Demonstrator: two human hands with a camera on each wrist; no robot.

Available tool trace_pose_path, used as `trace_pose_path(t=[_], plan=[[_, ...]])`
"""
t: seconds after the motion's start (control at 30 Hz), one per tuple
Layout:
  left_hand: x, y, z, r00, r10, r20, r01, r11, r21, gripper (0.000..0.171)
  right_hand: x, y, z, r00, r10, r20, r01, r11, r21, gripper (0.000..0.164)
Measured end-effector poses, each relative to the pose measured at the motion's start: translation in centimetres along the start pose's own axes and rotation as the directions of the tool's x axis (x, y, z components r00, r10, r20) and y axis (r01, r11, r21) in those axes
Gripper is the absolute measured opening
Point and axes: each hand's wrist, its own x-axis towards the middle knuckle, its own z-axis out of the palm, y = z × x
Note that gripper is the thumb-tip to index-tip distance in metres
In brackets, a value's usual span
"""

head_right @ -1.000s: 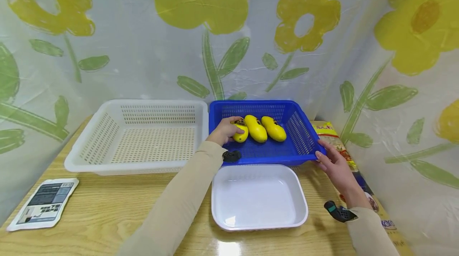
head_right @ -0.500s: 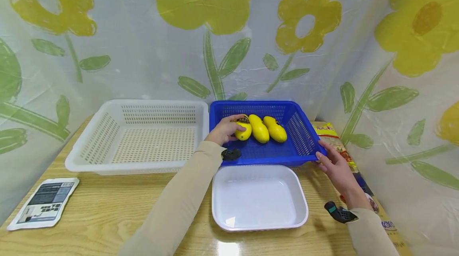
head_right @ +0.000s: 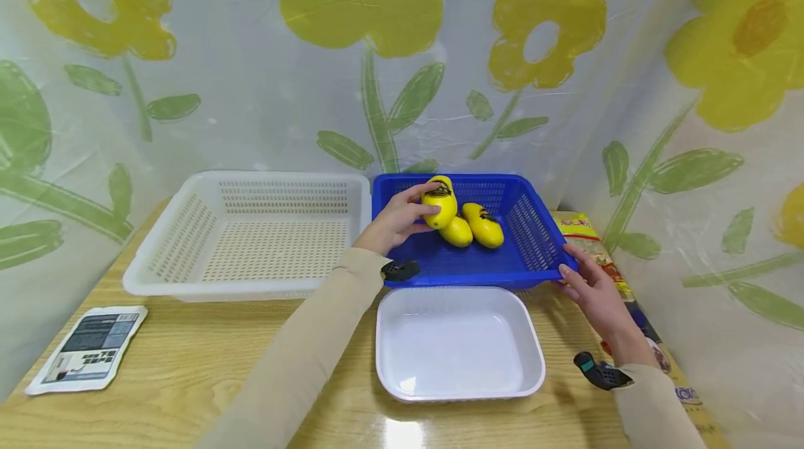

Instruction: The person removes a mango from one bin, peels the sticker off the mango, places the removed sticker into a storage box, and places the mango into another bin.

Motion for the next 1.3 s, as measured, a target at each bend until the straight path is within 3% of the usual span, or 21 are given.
trace_pose_path(t=[0.33,0.67,0.83,1.1,1.3], plan=[[-2.9,2.0,-0.1,0.992,0.098,0.079,-0.1,0.995,0.02,0.039,-0.2,-0.1,-0.4,1.0,-0.019,0.019,0.018,1.0,0.02,0.06],[-6.4,2.8,-1.5,0.966,0.215,0.144,-0.225,0.972,0.061,0.04,-0.3,-0.3,-0.3,0.999,-0.021,0.026,0.019,0.999,0.045,0.059],[-9.2,3.2,-2.6,0.965,0.208,0.159,-0.222,0.972,0.074,0.041,-0.3,-0.2,-0.2,1.0,-0.008,0.024,0.007,0.999,0.041,0.06],[-14.3,2.2,-6.7,0.965,0.219,0.144,-0.247,0.943,0.221,0.038,-0.3,-0.2,0.0,0.999,-0.016,0.03,0.014,0.999,0.05,0.059],[-19.2,0.4,-8.8,0.955,0.19,0.228,-0.254,0.921,0.295,0.039,-0.1,-0.2,0.2,0.999,-0.025,0.034,0.023,0.999,0.034,0.059]])
